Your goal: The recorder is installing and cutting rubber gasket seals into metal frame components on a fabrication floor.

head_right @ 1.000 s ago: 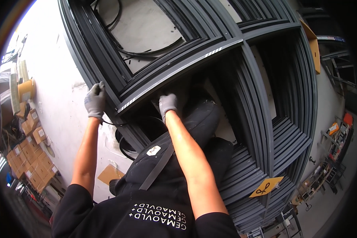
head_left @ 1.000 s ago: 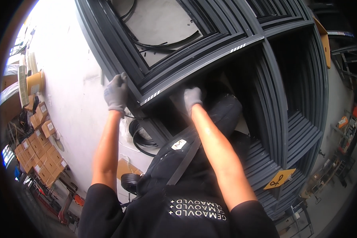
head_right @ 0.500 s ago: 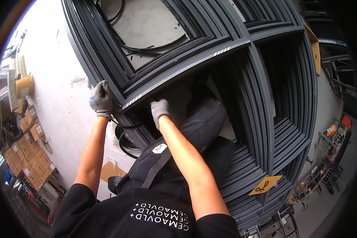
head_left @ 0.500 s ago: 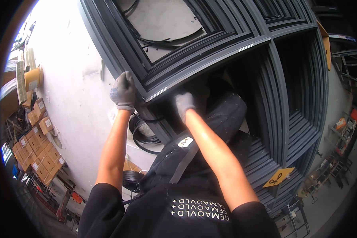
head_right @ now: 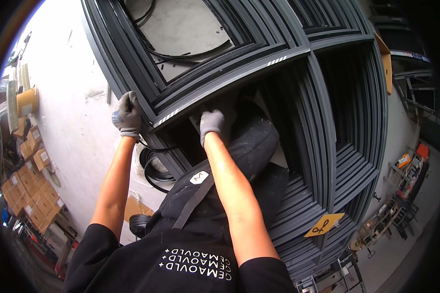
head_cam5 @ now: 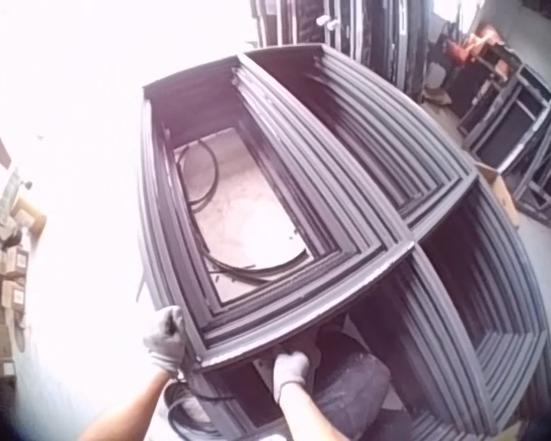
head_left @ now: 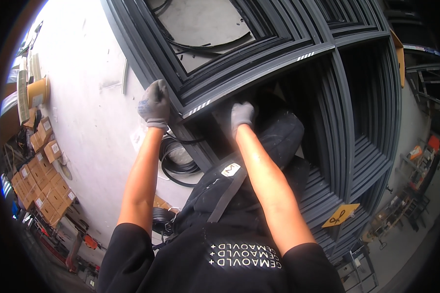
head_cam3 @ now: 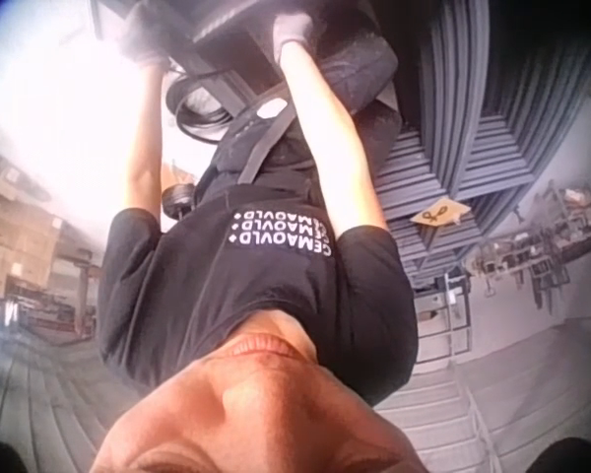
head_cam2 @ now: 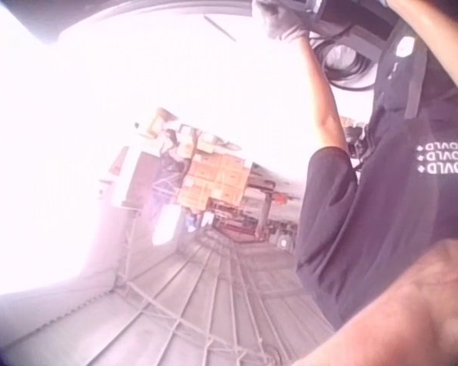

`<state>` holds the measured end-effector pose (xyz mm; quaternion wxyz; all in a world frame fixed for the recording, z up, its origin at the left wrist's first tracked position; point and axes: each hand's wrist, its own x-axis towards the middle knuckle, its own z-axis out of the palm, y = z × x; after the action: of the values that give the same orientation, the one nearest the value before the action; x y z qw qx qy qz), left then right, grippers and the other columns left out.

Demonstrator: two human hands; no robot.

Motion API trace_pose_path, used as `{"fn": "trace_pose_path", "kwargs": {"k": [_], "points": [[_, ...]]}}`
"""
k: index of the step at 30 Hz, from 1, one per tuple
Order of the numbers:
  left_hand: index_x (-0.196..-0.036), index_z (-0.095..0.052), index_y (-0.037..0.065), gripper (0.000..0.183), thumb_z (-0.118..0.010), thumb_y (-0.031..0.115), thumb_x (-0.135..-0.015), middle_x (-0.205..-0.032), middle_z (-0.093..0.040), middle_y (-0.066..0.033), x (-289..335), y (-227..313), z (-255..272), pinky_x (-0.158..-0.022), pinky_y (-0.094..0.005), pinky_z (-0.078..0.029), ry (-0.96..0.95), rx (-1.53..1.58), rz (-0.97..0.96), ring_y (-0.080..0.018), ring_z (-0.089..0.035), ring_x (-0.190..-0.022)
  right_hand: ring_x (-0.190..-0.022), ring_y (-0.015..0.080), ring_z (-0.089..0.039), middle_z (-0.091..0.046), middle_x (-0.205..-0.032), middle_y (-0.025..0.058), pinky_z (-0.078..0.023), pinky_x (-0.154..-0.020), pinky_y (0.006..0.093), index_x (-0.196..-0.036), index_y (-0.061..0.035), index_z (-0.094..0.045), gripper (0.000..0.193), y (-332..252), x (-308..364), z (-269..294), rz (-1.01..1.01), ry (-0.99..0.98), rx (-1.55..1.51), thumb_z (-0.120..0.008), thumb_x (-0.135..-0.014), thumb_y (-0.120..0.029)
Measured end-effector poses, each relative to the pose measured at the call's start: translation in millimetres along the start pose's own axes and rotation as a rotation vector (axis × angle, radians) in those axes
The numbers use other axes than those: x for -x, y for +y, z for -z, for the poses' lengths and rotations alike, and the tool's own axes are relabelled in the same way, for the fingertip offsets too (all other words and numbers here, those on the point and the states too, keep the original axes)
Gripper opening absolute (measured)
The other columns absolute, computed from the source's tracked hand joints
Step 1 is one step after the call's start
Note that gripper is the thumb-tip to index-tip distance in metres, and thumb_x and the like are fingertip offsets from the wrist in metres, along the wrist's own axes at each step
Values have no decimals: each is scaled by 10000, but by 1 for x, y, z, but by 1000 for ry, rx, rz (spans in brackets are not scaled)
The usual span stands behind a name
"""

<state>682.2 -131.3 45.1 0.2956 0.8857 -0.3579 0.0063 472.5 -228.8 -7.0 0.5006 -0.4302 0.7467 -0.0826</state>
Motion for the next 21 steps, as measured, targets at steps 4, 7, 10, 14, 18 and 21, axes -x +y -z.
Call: {"fn": "trace_pose_path", "kwargs": {"k": [4,7,10,14,18,21], "points": [[-928,-666,118,155,-605,256,-892,-835,-667,-116,1,1,-5,-674,-388,-510,-38,23,49,-320,-647,-765,-717,239,-585,-658,-830,173,-464,-706,347,-881,80,-631,181,-16,-28,25,31,75,9,-510,-803,-30],[-947,-672,121,174,-590,267,-900,-855,-673,-116,4,-6,-7,-677,-394,-511,-2,-24,16,-322,-650,-779,-781,242,-615,-672,-864,184,-473,-712,349,-870,22,-671,268,-27,-49,41,75,171,-59,-481,-845,-166],[-948,-672,128,177,-586,275,-902,-866,-674,-115,5,-12,-4,-679,-393,-511,-3,-36,11,-320,-649,-790,-879,240,-620,-668,-951,187,-475,-759,334,-936,16,-664,308,-31,-81,56,103,233,-16,-467,-861,-208],[-938,-676,123,169,-597,265,-894,-858,-675,-103,12,-25,11,-672,-382,-508,12,-113,37,-310,-647,-775,-1011,239,-628,-664,-1068,191,-477,-821,315,-1024,9,-655,371,-33,-135,67,540,-49,1964,-448,-882,-264],[-941,-677,117,138,-611,227,-888,-878,-675,-90,-1,0,-13,-688,-363,-509,9,-17,-27,-288,-651,-785,-1072,199,-631,-672,-1118,142,-508,-798,308,-1032,-48,-688,321,-5,-264,118,446,-87,2337,-492,-879,-251],[-938,-674,69,217,-576,263,-942,-778,-665,-123,1,-4,-2,-621,-339,-493,39,-22,-76,-255,-648,-677,-1077,165,-629,-683,-1117,69,-510,-784,295,-1053,-117,-701,269,-18,-285,130,333,45,1993,-499,-893,-195]]}}
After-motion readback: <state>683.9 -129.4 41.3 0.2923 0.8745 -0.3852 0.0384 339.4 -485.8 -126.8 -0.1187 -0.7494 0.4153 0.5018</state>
